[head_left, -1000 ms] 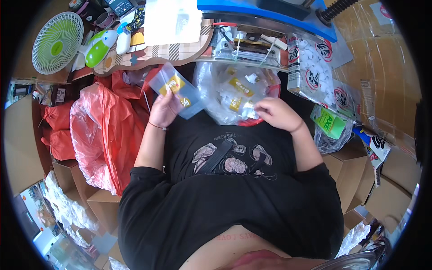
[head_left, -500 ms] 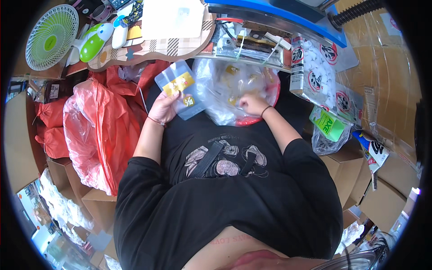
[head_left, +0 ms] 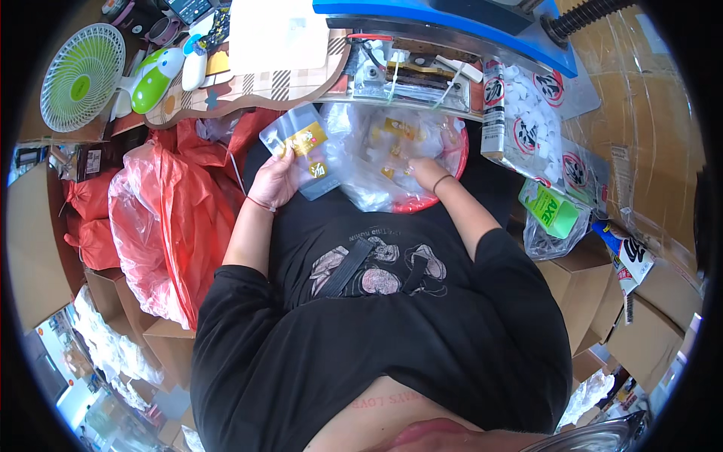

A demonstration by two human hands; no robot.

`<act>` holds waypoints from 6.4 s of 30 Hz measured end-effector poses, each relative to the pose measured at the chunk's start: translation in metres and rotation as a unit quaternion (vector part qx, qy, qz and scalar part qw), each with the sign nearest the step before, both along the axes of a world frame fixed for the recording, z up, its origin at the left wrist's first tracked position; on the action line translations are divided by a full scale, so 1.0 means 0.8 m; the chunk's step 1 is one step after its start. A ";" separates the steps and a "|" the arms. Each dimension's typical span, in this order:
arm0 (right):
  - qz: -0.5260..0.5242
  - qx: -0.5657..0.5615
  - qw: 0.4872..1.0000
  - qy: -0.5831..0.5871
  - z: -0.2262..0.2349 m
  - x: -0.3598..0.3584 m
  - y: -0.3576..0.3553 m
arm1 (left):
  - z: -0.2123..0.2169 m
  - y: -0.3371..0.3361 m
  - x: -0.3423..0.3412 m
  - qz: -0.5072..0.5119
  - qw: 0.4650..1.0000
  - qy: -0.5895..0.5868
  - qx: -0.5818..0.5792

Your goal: Sealing small plastic bags containing food products using an industrial packaging machine.

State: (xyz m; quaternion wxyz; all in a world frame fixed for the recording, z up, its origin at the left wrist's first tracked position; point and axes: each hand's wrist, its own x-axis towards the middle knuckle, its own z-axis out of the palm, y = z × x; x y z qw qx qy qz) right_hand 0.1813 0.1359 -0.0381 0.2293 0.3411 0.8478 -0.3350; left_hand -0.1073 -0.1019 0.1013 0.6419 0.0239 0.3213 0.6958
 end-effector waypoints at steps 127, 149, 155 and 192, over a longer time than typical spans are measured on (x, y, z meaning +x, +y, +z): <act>-0.045 -0.046 0.897 0.437 0.401 -0.001 0.028 | 0.149 0.122 0.155 -0.274 0.940 0.199 0.030; -0.171 0.086 0.926 0.326 0.357 0.127 0.069 | 0.101 0.125 -0.053 0.011 0.199 0.979 -0.033; -0.167 0.174 0.861 0.448 0.366 0.063 0.019 | 0.098 0.085 -0.006 0.006 0.651 0.759 -0.036; -0.078 0.125 0.918 0.367 0.352 0.053 0.028 | 0.108 0.129 -0.042 0.062 0.144 0.987 -0.033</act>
